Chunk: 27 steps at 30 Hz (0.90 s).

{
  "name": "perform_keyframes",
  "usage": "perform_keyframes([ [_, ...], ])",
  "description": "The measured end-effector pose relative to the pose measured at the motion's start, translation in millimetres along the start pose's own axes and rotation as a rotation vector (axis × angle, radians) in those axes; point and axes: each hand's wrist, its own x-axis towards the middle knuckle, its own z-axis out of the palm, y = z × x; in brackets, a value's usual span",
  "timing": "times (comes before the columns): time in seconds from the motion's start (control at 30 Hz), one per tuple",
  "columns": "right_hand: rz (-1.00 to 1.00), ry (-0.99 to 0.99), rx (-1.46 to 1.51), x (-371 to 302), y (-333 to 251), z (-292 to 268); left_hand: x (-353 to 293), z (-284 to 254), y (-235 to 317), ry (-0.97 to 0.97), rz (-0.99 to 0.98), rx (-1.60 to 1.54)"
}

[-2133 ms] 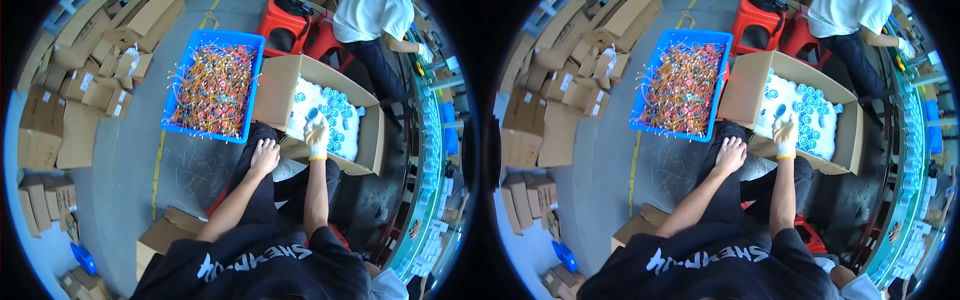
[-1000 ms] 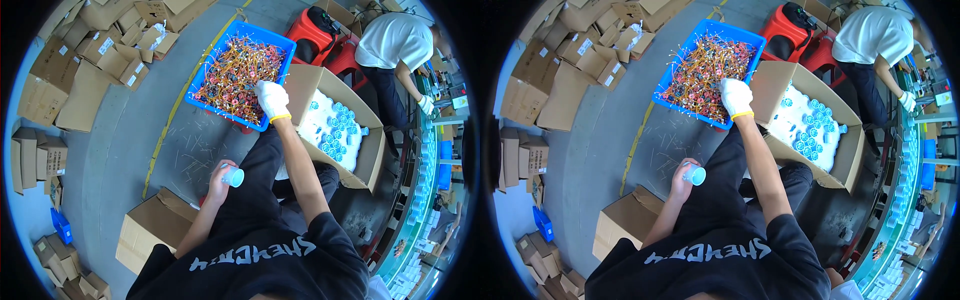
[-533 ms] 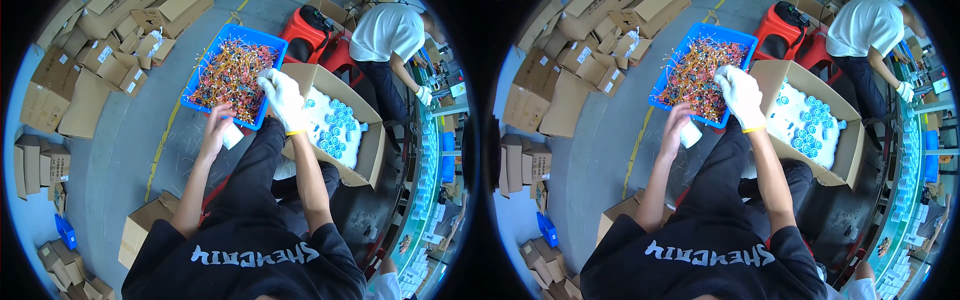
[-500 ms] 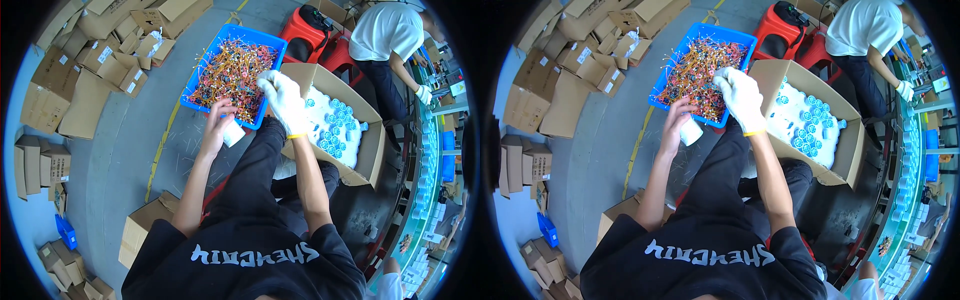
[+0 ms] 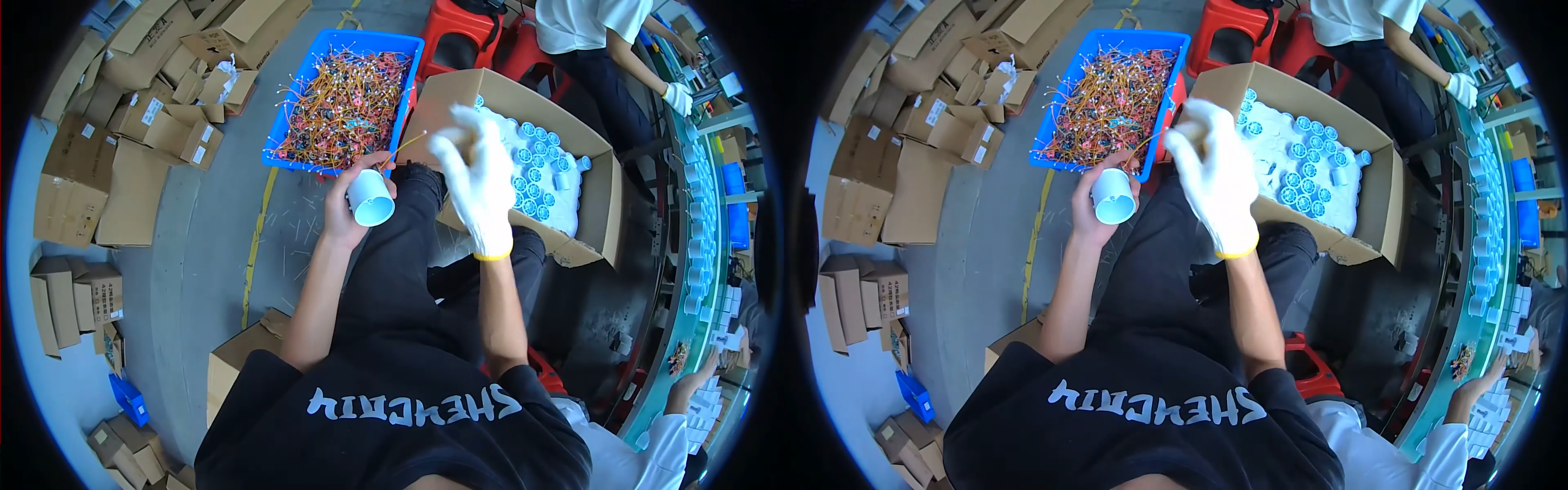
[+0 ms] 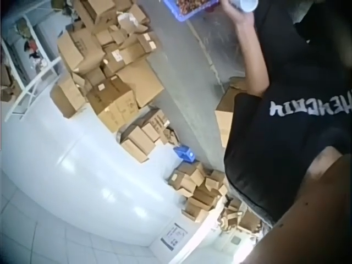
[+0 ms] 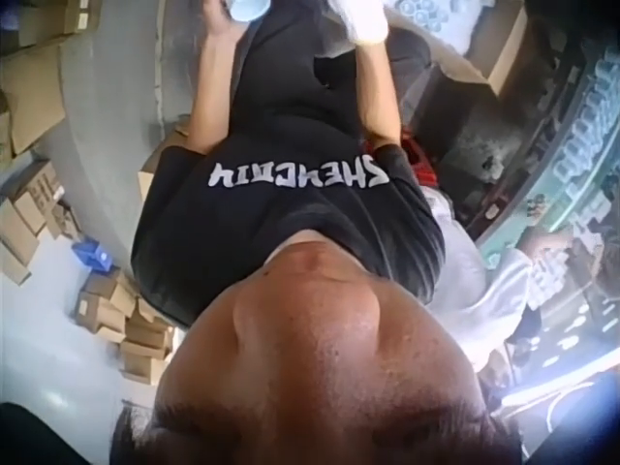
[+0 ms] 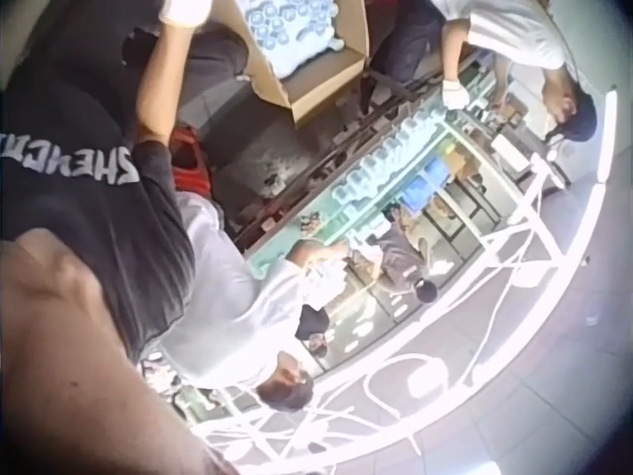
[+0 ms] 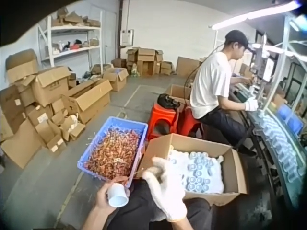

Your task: The person assembles plastic parts by hand on a factory floor, then places the assembled parts into cardboard boxes.

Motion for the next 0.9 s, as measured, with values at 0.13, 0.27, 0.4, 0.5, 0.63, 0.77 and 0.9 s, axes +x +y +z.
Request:
perform_keyframes([
  [0.13,0.400,-0.008,0.349,-43.9,5.6,-8.6,-0.2,22.2,-11.4,0.056,-0.026,-0.106],
  [0.27,0.273,-0.098,0.358,-63.3,18.2,2.8,-0.7,30.1,-31.3,0.099,-0.134,-0.195],
  [0.4,0.185,-0.173,0.331,-60.5,26.0,-1.6,0.6,36.5,-32.3,0.094,-0.212,-0.191],
  [0.5,0.228,-0.250,0.403,-59.4,32.9,-7.6,-2.5,39.9,-31.6,0.105,-0.263,-0.146],
  [0.63,0.264,-0.446,0.488,-55.4,45.4,-17.8,-4.0,35.3,-34.3,0.066,-0.349,-0.109],
  [0.77,0.327,-0.632,0.492,-52.3,48.6,-19.4,-1.4,26.1,-35.3,-0.097,-0.392,-0.164],
  [0.9,0.420,-0.592,0.614,-54.4,49.2,-17.6,-0.8,27.5,-36.8,-0.127,-0.380,-0.197],
])
